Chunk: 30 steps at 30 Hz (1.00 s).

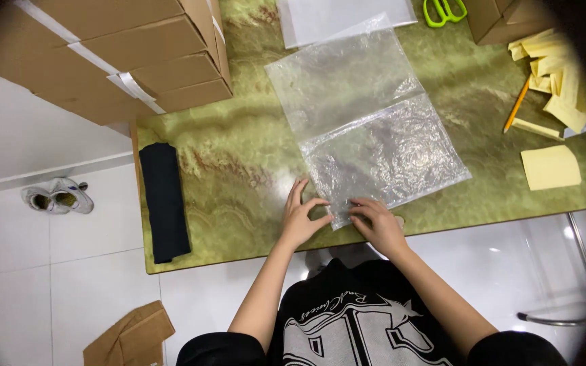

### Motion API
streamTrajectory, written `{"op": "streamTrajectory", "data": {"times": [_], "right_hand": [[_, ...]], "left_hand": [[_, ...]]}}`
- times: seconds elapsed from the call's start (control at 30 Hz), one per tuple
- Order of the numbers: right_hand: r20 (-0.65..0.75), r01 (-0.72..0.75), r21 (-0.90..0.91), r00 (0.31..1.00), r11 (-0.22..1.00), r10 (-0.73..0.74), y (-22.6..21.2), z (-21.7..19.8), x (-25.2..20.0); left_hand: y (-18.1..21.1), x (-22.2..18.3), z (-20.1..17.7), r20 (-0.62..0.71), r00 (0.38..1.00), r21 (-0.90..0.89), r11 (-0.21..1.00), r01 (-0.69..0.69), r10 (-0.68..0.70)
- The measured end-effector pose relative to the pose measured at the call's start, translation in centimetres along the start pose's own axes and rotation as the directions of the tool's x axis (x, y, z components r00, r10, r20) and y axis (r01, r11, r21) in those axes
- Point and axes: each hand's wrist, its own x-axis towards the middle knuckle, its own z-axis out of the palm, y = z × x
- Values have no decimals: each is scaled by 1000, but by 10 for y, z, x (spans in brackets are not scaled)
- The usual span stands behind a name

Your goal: The person writes on a yellow sticky note with a pencil and places it on a cardboard box tied with a white ribbon. They then place a folded black garment into a clear plastic bag, seal it, and put the bagged item into a cardboard box.

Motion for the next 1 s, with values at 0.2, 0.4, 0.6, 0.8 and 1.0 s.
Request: {"op": "streamTrajectory", "data": {"times": [0.2, 0.4, 0.6, 0.8, 1.0], "right_hand": [[71, -42, -11, 997, 999, 42, -5, 19, -17], [37, -100, -32, 994, 994, 101, -2, 45, -4], [-18, -81, -78, 997, 994, 80, -8, 65, 21], [-58, 32, -457, 996, 889, -65, -8, 73, 40], [-85, 70, -585, 986, 808, -146, 12, 63, 55]], "left_hand": [[-8, -22, 18, 38, 998, 185, 981, -59, 52], [2, -27, 17, 33, 996, 242, 967, -83, 78], [-48, 1, 44, -48, 986, 417, 900, -127, 161], [-57, 14, 39, -115, 985, 443, 894, -62, 125], [-66, 27, 29, -117, 989, 338, 940, -49, 94]]}}
